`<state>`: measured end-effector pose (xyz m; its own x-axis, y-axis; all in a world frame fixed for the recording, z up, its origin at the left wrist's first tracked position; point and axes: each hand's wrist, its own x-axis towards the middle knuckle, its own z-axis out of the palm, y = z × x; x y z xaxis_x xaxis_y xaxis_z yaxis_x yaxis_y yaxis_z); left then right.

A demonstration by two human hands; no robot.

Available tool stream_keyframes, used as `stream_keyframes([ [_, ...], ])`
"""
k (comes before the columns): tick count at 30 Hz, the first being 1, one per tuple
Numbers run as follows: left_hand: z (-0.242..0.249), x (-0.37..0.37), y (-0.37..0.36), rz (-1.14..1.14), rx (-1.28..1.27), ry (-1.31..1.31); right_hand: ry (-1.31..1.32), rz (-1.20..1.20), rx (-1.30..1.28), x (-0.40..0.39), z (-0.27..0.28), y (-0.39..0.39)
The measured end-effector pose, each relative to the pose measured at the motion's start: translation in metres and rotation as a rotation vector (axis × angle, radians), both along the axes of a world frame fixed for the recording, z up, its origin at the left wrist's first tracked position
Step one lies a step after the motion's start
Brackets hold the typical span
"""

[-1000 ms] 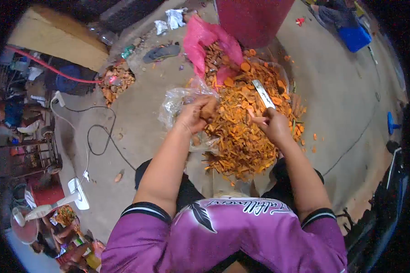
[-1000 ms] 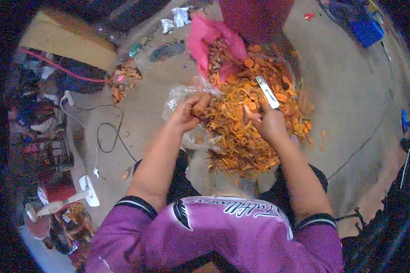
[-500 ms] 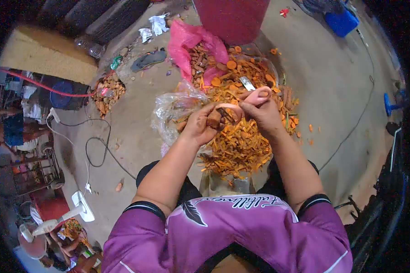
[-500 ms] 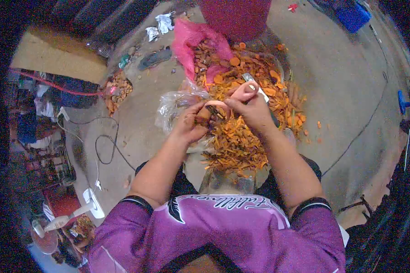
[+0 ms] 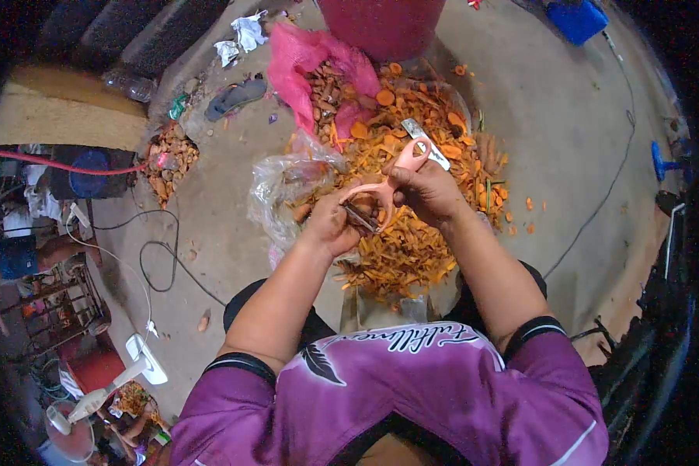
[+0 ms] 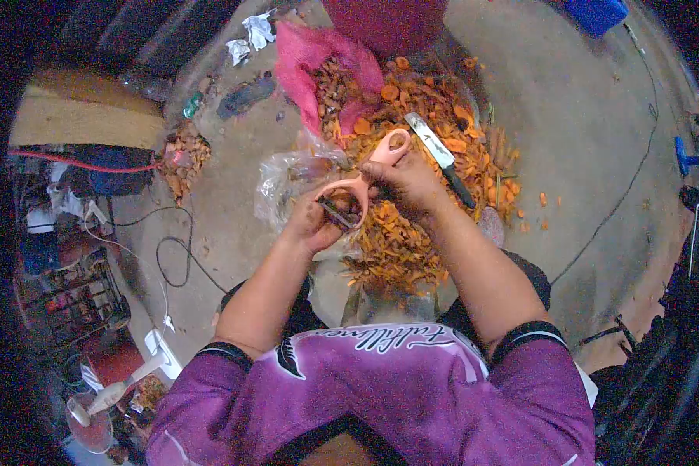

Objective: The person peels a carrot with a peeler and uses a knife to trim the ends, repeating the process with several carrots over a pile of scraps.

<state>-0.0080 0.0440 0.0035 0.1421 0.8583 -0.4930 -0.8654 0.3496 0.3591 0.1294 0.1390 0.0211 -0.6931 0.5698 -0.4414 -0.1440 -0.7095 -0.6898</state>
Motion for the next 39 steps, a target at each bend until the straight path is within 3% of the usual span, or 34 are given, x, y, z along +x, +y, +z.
stream_keyframes([
  [4, -0.006, -0.004, -0.005, -0.043, -0.072, 0.041, -0.006, -0.201, -0.051, 0.013, -0.026, 0.031],
  [6, 0.003, -0.007, -0.006, -0.053, -0.089, 0.046, -0.278, -0.329, 0.087, 0.022, -0.022, 0.041],
  [9, 0.008, -0.008, -0.005, -0.010, -0.109, 0.006, -0.236, -0.350, 0.105, 0.019, -0.023, 0.032],
  [13, -0.011, -0.013, -0.007, -0.019, -0.016, -0.104, -0.129, -0.288, 0.116, 0.008, -0.011, 0.008],
  [16, -0.001, -0.001, 0.000, 0.098, -0.133, -0.019, -0.046, -0.194, 0.037, 0.007, -0.005, 0.003],
  [23, -0.003, 0.001, -0.002, -0.002, -0.109, 0.008, -0.015, -0.052, 0.022, 0.006, -0.005, -0.005],
  [26, -0.006, 0.001, -0.004, -0.039, -0.137, 0.040, -0.187, -0.232, 0.083, 0.017, -0.016, 0.022],
  [27, -0.010, -0.004, -0.006, -0.086, -0.114, -0.013, -0.275, -0.283, 0.234, 0.021, -0.022, 0.032],
  [30, -0.017, -0.008, -0.006, -0.113, -0.106, -0.052, -0.234, -0.342, 0.115, 0.027, -0.025, 0.036],
  [35, -0.002, 0.002, -0.001, 0.005, -0.161, 0.043, 0.003, -0.105, -0.039, 0.009, -0.014, 0.001],
  [39, 0.013, 0.010, 0.004, 0.035, -0.258, 0.062, -0.060, -0.021, -0.063, 0.008, -0.016, -0.005],
])
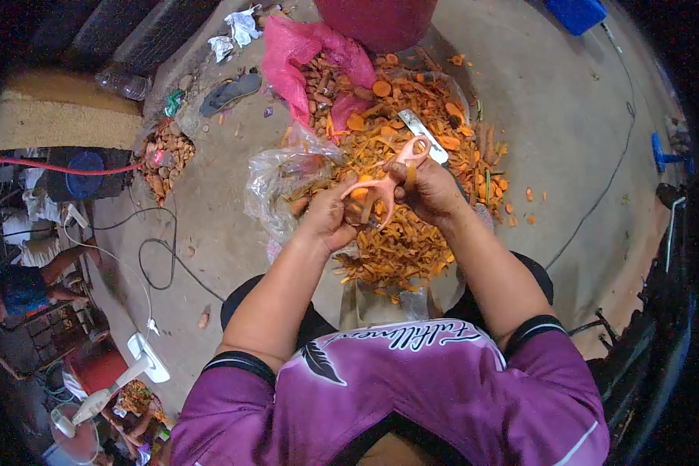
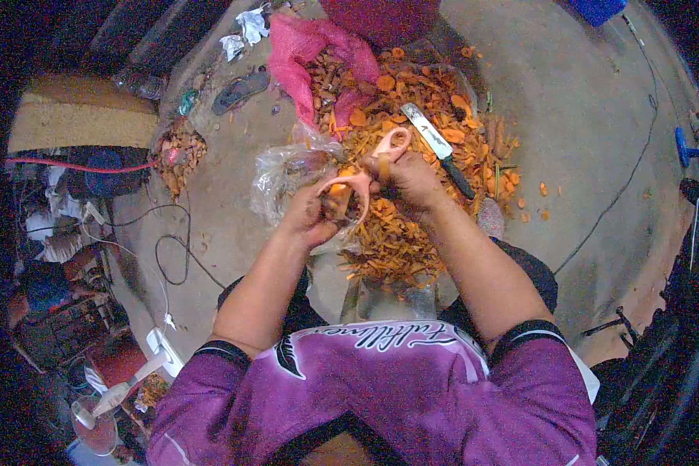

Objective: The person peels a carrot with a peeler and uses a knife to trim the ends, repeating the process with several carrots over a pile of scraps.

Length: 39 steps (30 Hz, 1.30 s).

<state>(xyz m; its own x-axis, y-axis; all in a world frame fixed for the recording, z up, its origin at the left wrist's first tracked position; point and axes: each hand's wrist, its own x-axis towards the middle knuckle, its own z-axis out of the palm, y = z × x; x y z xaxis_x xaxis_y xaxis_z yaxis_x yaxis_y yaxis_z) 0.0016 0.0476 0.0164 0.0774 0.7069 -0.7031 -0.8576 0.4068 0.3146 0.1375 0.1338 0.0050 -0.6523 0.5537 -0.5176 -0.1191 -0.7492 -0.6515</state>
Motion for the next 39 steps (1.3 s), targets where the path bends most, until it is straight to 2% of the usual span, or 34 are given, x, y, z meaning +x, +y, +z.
stream_keyframes([
  [1, 0.001, 0.001, 0.000, -0.003, -0.010, 0.032, -0.005, -0.051, 0.044, 0.003, -0.008, 0.009],
  [3, -0.025, -0.011, -0.008, -0.078, 0.075, -0.084, -0.015, -0.158, 0.129, 0.013, -0.030, 0.029],
  [4, -0.031, -0.015, -0.010, -0.119, 0.116, -0.142, -0.181, -0.255, 0.173, 0.015, -0.016, 0.032],
  [5, -0.034, -0.016, -0.011, -0.111, 0.103, -0.131, -0.175, -0.376, 0.074, 0.018, -0.026, 0.041],
  [7, -0.032, -0.017, -0.010, -0.086, 0.082, -0.107, -0.152, -0.330, 0.078, 0.023, -0.020, 0.042],
  [10, -0.027, -0.013, -0.009, -0.050, 0.055, -0.059, 0.087, -0.195, 0.028, 0.012, -0.009, 0.024],
  [14, 0.000, 0.000, -0.001, 0.033, -0.011, -0.008, 0.046, 0.061, 0.075, 0.000, 0.006, -0.002],
  [16, 0.001, 0.001, -0.001, 0.034, -0.057, 0.017, -0.009, -0.005, 0.074, 0.003, -0.010, 0.006],
  [18, -0.023, -0.009, -0.008, -0.084, 0.018, -0.070, -0.023, -0.089, 0.071, 0.013, -0.037, 0.024],
  [19, -0.028, -0.012, -0.011, -0.145, 0.054, -0.113, -0.141, -0.180, 0.177, 0.015, -0.028, 0.030],
  [21, -0.030, -0.014, -0.011, -0.112, 0.042, -0.167, -0.199, -0.304, 0.116, 0.022, -0.037, 0.043],
  [25, -0.036, -0.014, -0.011, -0.071, 0.065, -0.150, 0.001, -0.159, 0.057, 0.015, -0.022, 0.025],
  [28, -0.002, 0.002, 0.000, -0.001, 0.062, -0.016, 0.109, 0.001, 0.029, 0.002, -0.006, 0.003],
  [31, -0.011, -0.003, -0.004, 0.008, -0.024, -0.084, 0.092, 0.050, 0.008, 0.000, -0.004, -0.003],
  [32, -0.015, -0.005, -0.006, -0.013, 0.018, -0.084, 0.051, 0.050, -0.064, 0.004, -0.012, 0.002],
  [34, -0.025, -0.009, -0.010, -0.057, 0.099, -0.086, 0.029, -0.085, -0.042, 0.008, -0.030, 0.014],
  [37, -0.042, -0.015, -0.013, -0.133, 0.139, -0.287, -0.095, -0.247, 0.022, 0.018, -0.039, 0.029],
  [39, -0.038, -0.015, -0.012, -0.126, 0.087, -0.227, -0.127, -0.354, 0.011, 0.020, -0.034, 0.033],
])
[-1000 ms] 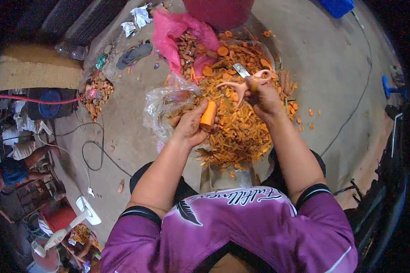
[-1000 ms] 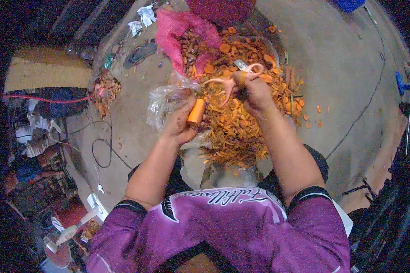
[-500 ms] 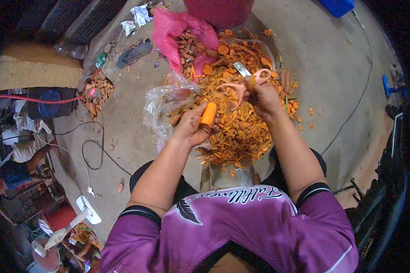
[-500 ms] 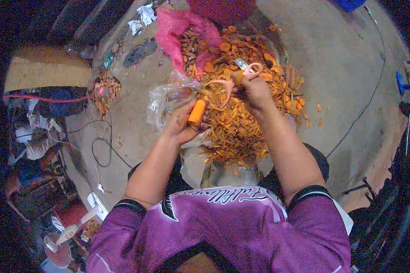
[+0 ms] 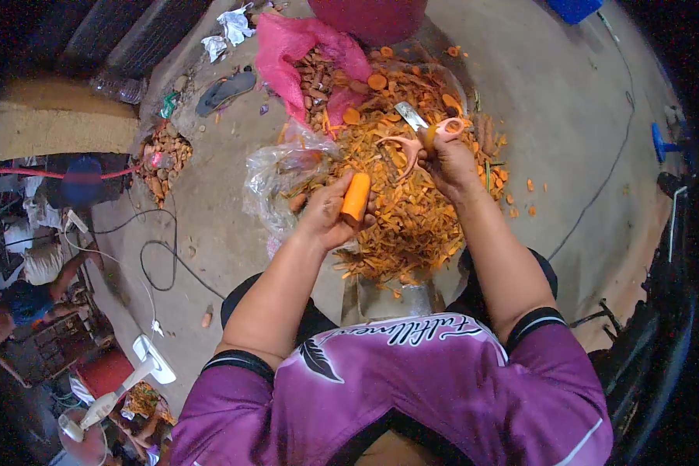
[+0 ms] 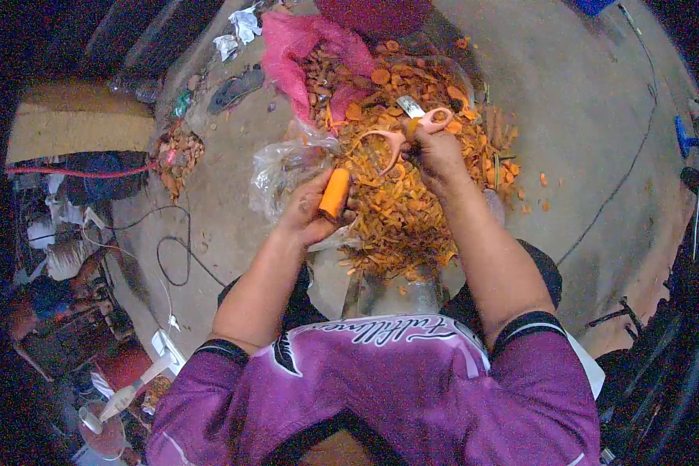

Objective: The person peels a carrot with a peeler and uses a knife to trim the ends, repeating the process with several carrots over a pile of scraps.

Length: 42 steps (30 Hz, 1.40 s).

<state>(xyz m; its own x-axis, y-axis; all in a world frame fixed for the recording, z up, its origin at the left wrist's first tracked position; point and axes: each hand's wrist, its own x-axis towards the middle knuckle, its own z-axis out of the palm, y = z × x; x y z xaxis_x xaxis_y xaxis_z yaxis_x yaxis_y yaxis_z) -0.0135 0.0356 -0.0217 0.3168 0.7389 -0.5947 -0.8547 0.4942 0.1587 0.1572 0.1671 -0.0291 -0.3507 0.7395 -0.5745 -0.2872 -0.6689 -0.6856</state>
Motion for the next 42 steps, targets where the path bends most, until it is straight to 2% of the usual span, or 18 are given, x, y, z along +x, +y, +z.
stream_keyframes([
  [1, 0.003, 0.001, 0.001, 0.005, -0.023, 0.031, 0.037, 0.001, -0.010, -0.001, 0.007, -0.002],
  [5, 0.010, 0.006, 0.003, 0.064, -0.087, 0.089, 0.264, 0.287, -0.007, -0.012, 0.022, -0.020],
  [8, 0.039, 0.020, 0.015, 0.113, -0.181, 0.171, 0.147, 0.489, 0.058, -0.016, 0.034, -0.035],
  [9, 0.042, 0.022, 0.016, 0.112, -0.176, 0.188, 0.058, 0.472, 0.049, -0.014, 0.027, -0.033],
  [12, 0.017, 0.008, 0.005, -0.002, -0.099, 0.082, 0.119, 0.198, 0.056, -0.003, -0.010, -0.008],
  [13, 0.008, 0.003, 0.001, -0.060, -0.062, 0.021, 0.034, 0.099, 0.071, -0.001, -0.010, -0.002],
  [16, -0.002, -0.001, 0.001, -0.051, -0.004, -0.137, 0.051, 0.034, 0.018, 0.001, 0.000, 0.002],
  [19, 0.010, 0.009, 0.004, 0.049, -0.118, 0.137, 0.170, 0.197, -0.010, -0.006, 0.025, -0.016],
  [22, 0.031, 0.019, 0.013, 0.110, -0.172, 0.134, 0.216, 0.361, -0.003, -0.013, 0.027, -0.029],
  [24, 0.039, 0.020, 0.013, 0.068, -0.167, 0.147, 0.207, 0.515, 0.040, -0.011, 0.032, -0.036],
  [25, 0.040, 0.021, 0.013, 0.047, -0.165, 0.154, 0.261, 0.481, 0.028, -0.012, 0.034, -0.038],
  [28, 0.012, 0.018, 0.005, 0.070, -0.082, 0.242, 0.142, 0.221, -0.026, -0.008, 0.013, -0.023],
  [29, 0.010, 0.015, 0.003, 0.030, -0.079, 0.183, 0.188, 0.227, 0.089, 0.001, 0.001, -0.009],
  [30, 0.010, 0.013, 0.002, -0.012, -0.075, 0.124, 0.003, 0.123, 0.072, 0.003, -0.004, -0.002],
  [32, 0.007, 0.011, 0.002, -0.057, -0.053, 0.049, -0.056, -0.059, -0.024, 0.011, -0.011, 0.007],
  [36, 0.001, 0.009, 0.003, -0.001, -0.066, 0.081, 0.111, 0.105, -0.040, -0.001, 0.023, -0.010],
  [39, 0.033, 0.022, 0.013, 0.072, -0.176, 0.168, 0.246, 0.305, -0.028, -0.010, 0.032, -0.027],
  [42, 0.042, 0.026, 0.015, 0.077, -0.203, 0.179, 0.179, 0.486, 0.051, -0.011, 0.034, -0.037],
])
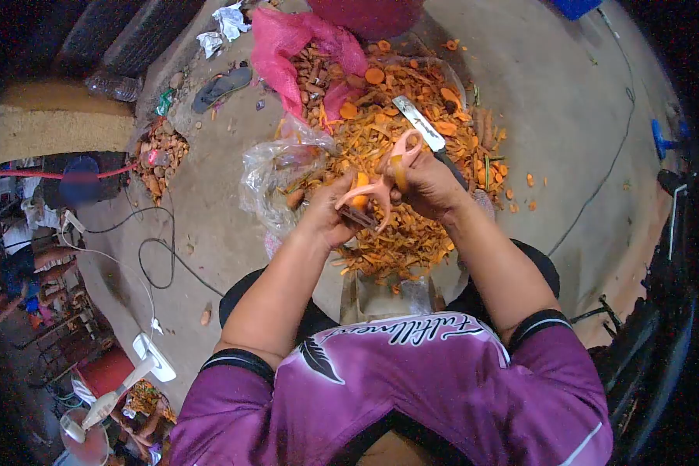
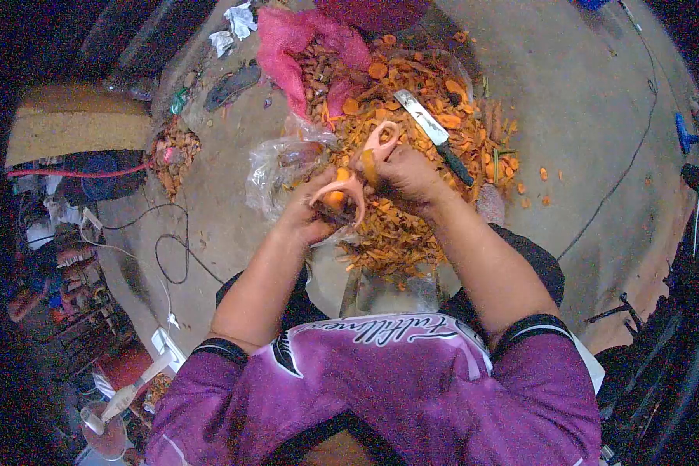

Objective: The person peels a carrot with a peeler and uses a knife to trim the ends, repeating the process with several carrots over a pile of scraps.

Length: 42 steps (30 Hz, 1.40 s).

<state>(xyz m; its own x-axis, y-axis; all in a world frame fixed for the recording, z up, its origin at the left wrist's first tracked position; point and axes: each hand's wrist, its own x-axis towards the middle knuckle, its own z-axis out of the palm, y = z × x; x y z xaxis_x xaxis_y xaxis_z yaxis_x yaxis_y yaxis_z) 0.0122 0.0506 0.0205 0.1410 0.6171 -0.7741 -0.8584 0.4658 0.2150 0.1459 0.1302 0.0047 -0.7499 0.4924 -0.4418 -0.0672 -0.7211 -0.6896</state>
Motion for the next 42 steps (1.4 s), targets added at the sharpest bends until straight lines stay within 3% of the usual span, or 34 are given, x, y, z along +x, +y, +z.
stream_keyframes([
  [4, -0.038, -0.012, -0.012, -0.103, 0.098, 0.044, -0.080, -0.238, -0.027, 0.007, -0.031, 0.021],
  [6, -0.036, -0.015, -0.013, -0.156, 0.155, -0.068, -0.292, -0.381, 0.024, 0.018, -0.034, 0.038],
  [8, -0.035, -0.015, -0.013, -0.154, 0.152, -0.099, -0.212, -0.508, -0.060, 0.021, -0.037, 0.039],
  [11, -0.037, -0.013, -0.013, -0.068, 0.109, -0.019, 0.079, -0.268, -0.056, 0.015, -0.032, 0.031],
  [14, -0.022, -0.008, -0.010, -0.022, 0.100, 0.017, 0.058, -0.101, -0.092, 0.002, -0.001, 0.008],
  [15, -0.016, -0.006, -0.007, -0.009, 0.055, 0.000, 0.029, -0.053, 0.007, 0.000, 0.001, 0.002],
  [19, -0.026, -0.005, -0.007, 0.035, 0.048, 0.067, -0.063, -0.091, -0.005, 0.002, -0.016, 0.007],
  [22, -0.027, -0.011, -0.011, -0.077, 0.094, -0.111, -0.231, -0.377, 0.050, 0.020, -0.048, 0.039],
  [25, -0.037, -0.018, -0.013, -0.128, 0.148, -0.188, -0.154, -0.506, -0.061, 0.025, -0.048, 0.043],
  [28, -0.037, -0.016, -0.011, -0.057, 0.058, -0.048, 0.067, -0.324, -0.075, 0.013, -0.028, 0.028],
  [33, -0.026, -0.008, -0.008, -0.016, 0.096, -0.015, 0.053, 0.067, -0.062, 0.004, -0.013, 0.002],
  [36, -0.024, -0.006, -0.008, -0.017, 0.102, 0.012, -0.040, -0.064, 0.064, 0.004, -0.027, 0.006],
  [37, -0.027, -0.005, -0.008, -0.010, 0.105, 0.033, 0.001, -0.169, -0.059, 0.004, -0.021, 0.011],
  [40, -0.042, -0.021, -0.014, -0.148, 0.238, -0.343, -0.302, -0.441, 0.018, 0.020, -0.044, 0.040],
  [41, -0.046, -0.022, -0.014, -0.164, 0.191, -0.231, -0.248, -0.562, -0.068, 0.021, -0.047, 0.043],
  [42, -0.039, -0.021, -0.013, -0.176, 0.146, -0.119, -0.194, -0.520, -0.070, 0.022, -0.047, 0.042],
])
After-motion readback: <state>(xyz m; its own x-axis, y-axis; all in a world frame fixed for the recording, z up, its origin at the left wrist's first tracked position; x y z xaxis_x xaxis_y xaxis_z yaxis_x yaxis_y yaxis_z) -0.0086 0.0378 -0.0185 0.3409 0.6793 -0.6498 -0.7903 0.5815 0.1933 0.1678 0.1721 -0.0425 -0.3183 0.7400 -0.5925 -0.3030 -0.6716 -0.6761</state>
